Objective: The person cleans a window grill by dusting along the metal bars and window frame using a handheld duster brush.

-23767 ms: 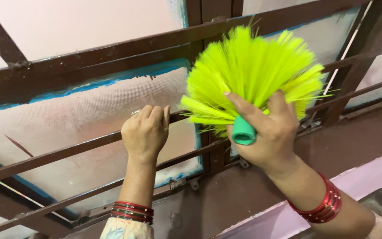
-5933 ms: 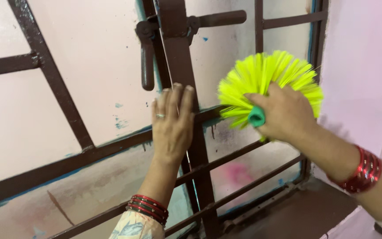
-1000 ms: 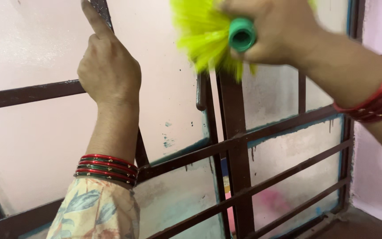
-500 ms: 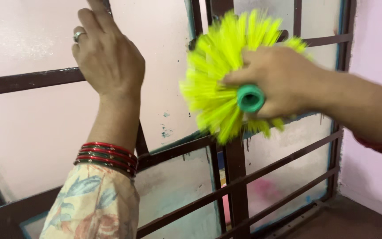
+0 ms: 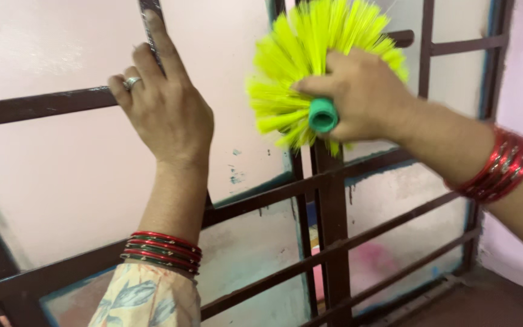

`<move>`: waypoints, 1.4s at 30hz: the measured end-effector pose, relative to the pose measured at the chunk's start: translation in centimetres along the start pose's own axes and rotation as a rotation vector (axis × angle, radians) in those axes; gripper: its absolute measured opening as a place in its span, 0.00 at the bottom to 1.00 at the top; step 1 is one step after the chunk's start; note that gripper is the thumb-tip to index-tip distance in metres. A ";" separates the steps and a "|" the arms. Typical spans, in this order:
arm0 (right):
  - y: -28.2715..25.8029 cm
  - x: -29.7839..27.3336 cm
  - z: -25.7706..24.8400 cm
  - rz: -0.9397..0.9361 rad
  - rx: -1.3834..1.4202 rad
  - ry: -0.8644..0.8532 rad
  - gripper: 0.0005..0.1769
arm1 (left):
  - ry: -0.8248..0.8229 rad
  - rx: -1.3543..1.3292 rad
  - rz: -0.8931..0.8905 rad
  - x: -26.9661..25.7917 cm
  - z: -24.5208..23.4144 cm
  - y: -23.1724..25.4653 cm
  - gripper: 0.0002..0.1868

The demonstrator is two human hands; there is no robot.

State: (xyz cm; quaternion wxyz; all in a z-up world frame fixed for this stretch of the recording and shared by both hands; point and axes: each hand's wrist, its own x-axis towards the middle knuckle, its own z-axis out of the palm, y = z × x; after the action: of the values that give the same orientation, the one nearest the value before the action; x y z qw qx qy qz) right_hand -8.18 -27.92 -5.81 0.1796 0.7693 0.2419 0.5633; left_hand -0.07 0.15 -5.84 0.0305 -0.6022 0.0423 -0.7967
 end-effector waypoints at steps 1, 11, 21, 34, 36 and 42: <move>-0.9 -1.0 0.1 0.008 0.037 -0.037 0.28 | -0.014 -0.005 0.000 -0.2 0.0 0.1 0.44; -1.9 -3.8 -4.7 -0.058 0.034 -0.031 0.28 | -0.013 0.050 0.017 -0.6 0.5 -0.2 0.45; 0.0 -0.4 -1.4 0.024 -0.083 0.272 0.30 | -0.044 0.019 0.005 -0.3 0.3 -0.1 0.43; -4.2 -5.7 -4.5 -0.048 0.153 -0.226 0.26 | -0.198 -0.175 0.060 -7.8 -7.6 -0.2 0.38; -2.9 -5.5 -5.7 -0.044 0.125 -0.085 0.27 | -0.244 -0.179 0.013 -8.4 -8.4 0.2 0.39; -1.2 -2.9 -4.0 -0.112 -0.111 0.445 0.25 | -0.250 -0.301 -0.133 -8.7 -8.5 0.6 0.46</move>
State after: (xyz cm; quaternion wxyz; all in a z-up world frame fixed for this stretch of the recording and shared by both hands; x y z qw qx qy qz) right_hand -12.92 -28.56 -7.53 0.1948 0.6004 0.2864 0.7208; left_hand -5.91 0.72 -16.58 -0.1074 -0.6956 0.1170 -0.7007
